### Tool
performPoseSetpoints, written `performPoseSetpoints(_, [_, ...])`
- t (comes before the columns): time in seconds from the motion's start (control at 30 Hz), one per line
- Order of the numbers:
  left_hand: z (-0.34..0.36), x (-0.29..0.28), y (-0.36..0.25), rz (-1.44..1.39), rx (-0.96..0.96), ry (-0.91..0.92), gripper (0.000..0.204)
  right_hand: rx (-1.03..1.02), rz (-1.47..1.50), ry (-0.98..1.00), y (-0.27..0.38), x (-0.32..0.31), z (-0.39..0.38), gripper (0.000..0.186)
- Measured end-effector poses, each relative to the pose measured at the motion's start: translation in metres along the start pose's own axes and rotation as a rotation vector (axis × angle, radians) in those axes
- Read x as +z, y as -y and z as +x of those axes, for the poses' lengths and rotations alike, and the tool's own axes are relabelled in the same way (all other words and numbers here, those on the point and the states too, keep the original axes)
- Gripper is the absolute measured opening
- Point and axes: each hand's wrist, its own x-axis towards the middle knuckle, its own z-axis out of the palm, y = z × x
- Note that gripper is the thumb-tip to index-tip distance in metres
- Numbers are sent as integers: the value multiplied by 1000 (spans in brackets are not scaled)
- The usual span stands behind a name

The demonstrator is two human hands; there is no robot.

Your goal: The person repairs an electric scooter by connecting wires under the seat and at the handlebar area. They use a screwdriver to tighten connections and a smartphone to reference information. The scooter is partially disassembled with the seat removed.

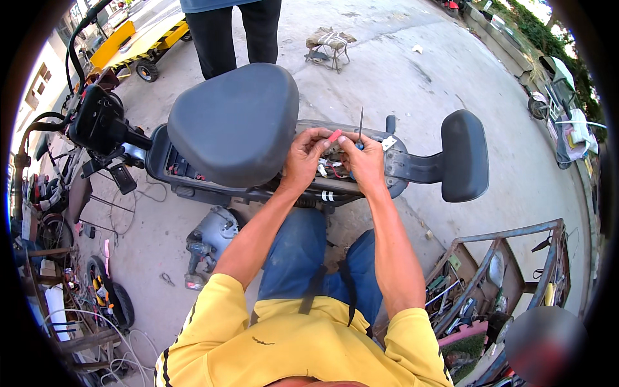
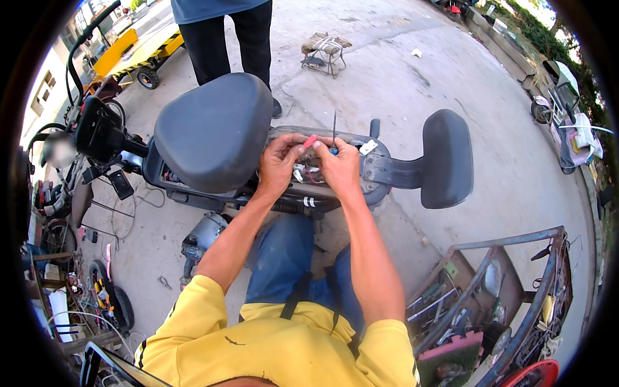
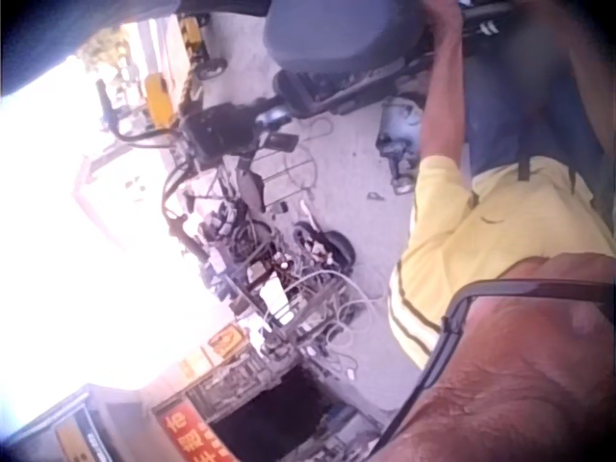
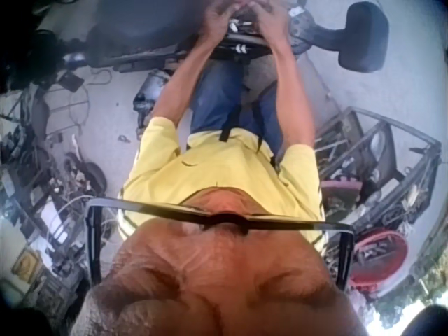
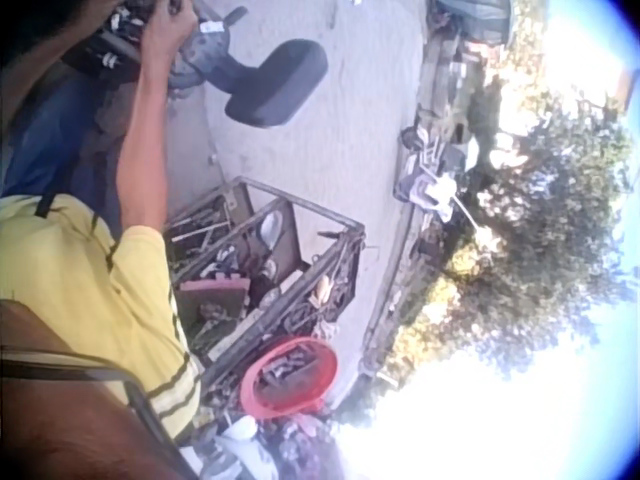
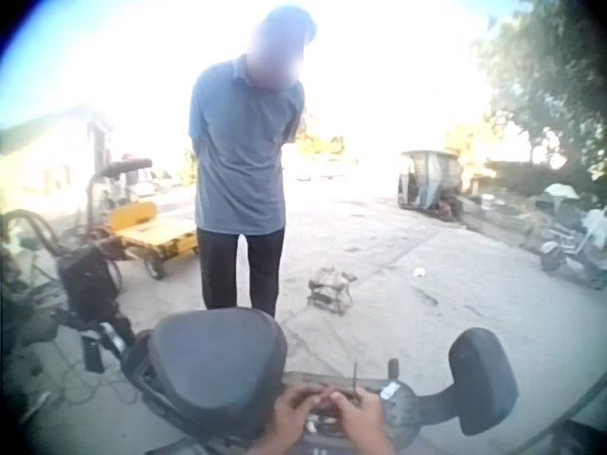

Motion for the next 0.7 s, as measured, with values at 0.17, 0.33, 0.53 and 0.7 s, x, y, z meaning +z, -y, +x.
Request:
performPoseSetpoints(0.17, [0,-2,6,88,57,-8,20,-20,-18,-8,2,1,-1,21])
performPoseSetpoints(0.33, [-2,-1,4,225,134,-14,21,-89,-129,-45,-5,1,1,22])
performPoseSetpoints(0.53, [0,11,-14,430,219,-14,22,-156,-150,-99,-12,3,3,21])
performPoseSetpoints(0.7, [-2,10,-17,496,219,-30,20,-171,-147,-122,-6,11,-2,21])
